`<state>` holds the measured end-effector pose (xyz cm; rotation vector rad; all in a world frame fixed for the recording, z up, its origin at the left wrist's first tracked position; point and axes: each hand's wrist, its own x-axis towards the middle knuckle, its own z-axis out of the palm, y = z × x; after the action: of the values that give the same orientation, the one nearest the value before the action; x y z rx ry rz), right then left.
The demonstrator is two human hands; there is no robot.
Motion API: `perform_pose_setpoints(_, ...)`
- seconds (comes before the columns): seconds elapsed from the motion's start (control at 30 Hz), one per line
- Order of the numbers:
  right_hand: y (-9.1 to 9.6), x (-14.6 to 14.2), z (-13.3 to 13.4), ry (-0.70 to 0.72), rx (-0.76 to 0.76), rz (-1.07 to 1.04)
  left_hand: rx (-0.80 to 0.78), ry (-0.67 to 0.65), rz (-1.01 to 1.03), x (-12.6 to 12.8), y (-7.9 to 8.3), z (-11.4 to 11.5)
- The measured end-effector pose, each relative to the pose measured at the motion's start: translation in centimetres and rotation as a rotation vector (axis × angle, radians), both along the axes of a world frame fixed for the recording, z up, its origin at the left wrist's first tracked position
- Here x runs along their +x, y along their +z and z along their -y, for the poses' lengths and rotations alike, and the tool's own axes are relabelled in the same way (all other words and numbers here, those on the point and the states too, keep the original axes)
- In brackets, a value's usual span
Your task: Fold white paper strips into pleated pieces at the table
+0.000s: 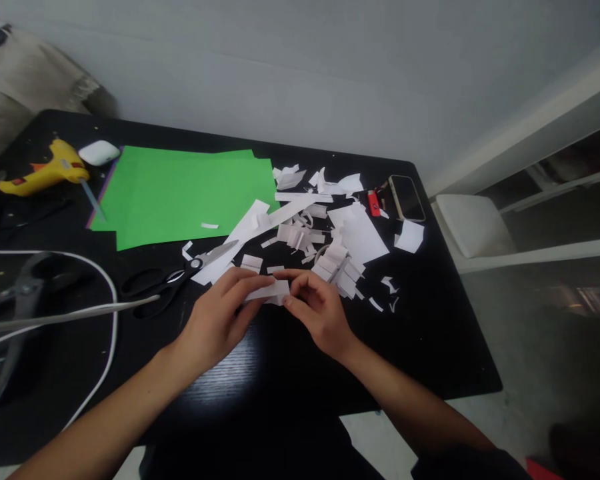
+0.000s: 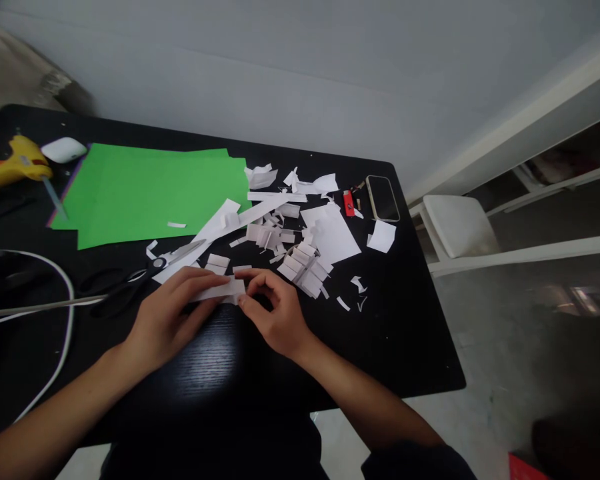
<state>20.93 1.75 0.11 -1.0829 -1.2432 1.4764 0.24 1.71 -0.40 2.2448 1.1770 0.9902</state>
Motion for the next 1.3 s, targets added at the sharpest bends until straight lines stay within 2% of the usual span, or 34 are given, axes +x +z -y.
perform_pose_setpoints(0.1,0.2,-0.1,0.1,-0.027,0.057,0.084,0.011,-0.017,0.001,0.0,0.0,0.0)
perform_pose_setpoints(0.17,0.2,-0.1,0.1,-0.060,0.043,0.111,0.007,-0.010,0.009,0.0,0.0,0.1)
perform_pose_setpoints(0.27,-0.1,-0.1,-0.2,-0.038,-0.137,0.030,0.005,0.023,0.039,0.0,-0.1,0.3)
perform_pose_setpoints(0.4,-0.4,-0.1,-0.7,0.090,-0.446,-0.164,0.002,0.065,0.074,-0.1,-0.1,0.5)
perform_pose_setpoints(0.47,-0.4,0.0,-0.9,0.116,-0.530,-0.258,0.009,0.067,0.081,-0.1,0.0,0.5)
perform_pose_setpoints(0.53,-0.3,0.0,-1.0,0.082,-0.561,-0.330,0.018,0.066,0.084,0.0,0.0,0.6)
perform_pose_setpoints(0.63,-0.3,0.1,-1.1,-0.025,-0.540,-0.398,0.038,0.077,0.081,0.1,0.1,0.6)
perform_pose_setpoints(0.73,-0.4,0.1,-1.0,-0.074,-0.497,-0.424,0.057,0.078,0.073,0.2,0.2,0.6)
perform_pose_setpoints(0.93,-0.9,-0.2,-0.3,-0.097,-0.323,-0.248,0.070,0.071,0.048,0.4,-0.1,0.6)
perform_pose_setpoints(1.03,-0.8,-0.3,-0.2,-0.118,-0.287,-0.216,0.030,0.073,0.055,0.5,-0.2,0.7)
perform_pose_setpoints(1.2,-0.2,-0.5,-0.3,-0.161,-0.303,-0.262,-0.064,0.147,0.077,0.5,-0.2,0.7)
perform_pose_setpoints(1.3,-0.1,-0.7,-0.3,-0.209,-0.283,-0.268,-0.112,0.130,0.122,0.6,0.0,0.5)
